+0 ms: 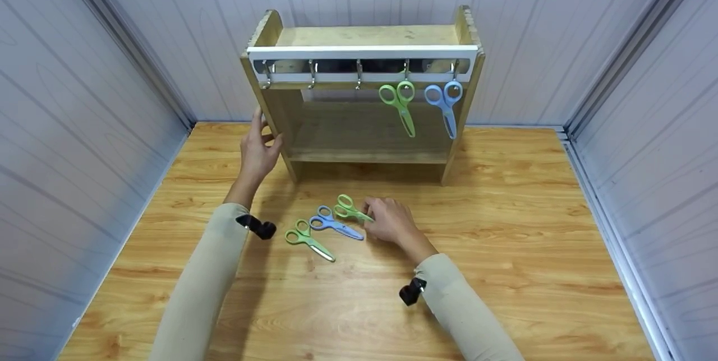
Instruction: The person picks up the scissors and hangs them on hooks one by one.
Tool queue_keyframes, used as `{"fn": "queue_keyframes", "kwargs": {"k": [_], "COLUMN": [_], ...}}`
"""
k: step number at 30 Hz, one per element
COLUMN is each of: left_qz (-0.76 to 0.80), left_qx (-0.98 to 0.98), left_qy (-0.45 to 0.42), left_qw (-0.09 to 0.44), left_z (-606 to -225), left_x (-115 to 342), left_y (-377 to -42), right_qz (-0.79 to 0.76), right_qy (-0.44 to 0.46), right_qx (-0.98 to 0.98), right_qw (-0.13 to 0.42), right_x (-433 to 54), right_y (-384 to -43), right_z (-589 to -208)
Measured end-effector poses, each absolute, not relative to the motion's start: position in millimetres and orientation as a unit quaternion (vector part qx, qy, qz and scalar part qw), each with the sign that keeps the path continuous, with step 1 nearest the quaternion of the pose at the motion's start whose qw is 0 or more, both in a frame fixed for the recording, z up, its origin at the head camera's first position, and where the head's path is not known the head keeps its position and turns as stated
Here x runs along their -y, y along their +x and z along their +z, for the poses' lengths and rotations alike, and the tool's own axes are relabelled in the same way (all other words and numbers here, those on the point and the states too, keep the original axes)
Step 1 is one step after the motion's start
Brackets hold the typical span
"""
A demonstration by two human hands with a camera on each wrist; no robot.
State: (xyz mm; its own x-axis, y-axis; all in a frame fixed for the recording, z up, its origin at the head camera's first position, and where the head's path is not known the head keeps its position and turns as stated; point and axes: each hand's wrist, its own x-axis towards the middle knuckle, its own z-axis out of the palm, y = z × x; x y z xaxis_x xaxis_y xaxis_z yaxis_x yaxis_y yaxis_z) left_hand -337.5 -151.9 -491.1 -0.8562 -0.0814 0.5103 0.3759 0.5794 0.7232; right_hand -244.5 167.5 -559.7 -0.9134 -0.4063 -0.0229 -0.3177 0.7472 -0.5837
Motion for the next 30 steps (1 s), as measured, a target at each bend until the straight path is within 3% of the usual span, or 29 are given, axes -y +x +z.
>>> {"fn": "queue_keyframes", "kwargs": {"k": [30], "left_qz": [-0.445], "left_qx": [0.853], "left_qy": [-0.092], "left_qw": [0.258], "left_z": [-494], "left_x": [153], "left_y": [-339], "right_qz": [-0.281], "right_qy": [-0.217], "right_qx": [-0.934], "right_qw": [0.041], "right_x": [-177], "right_y": [-250], "right_z": [-536]}}
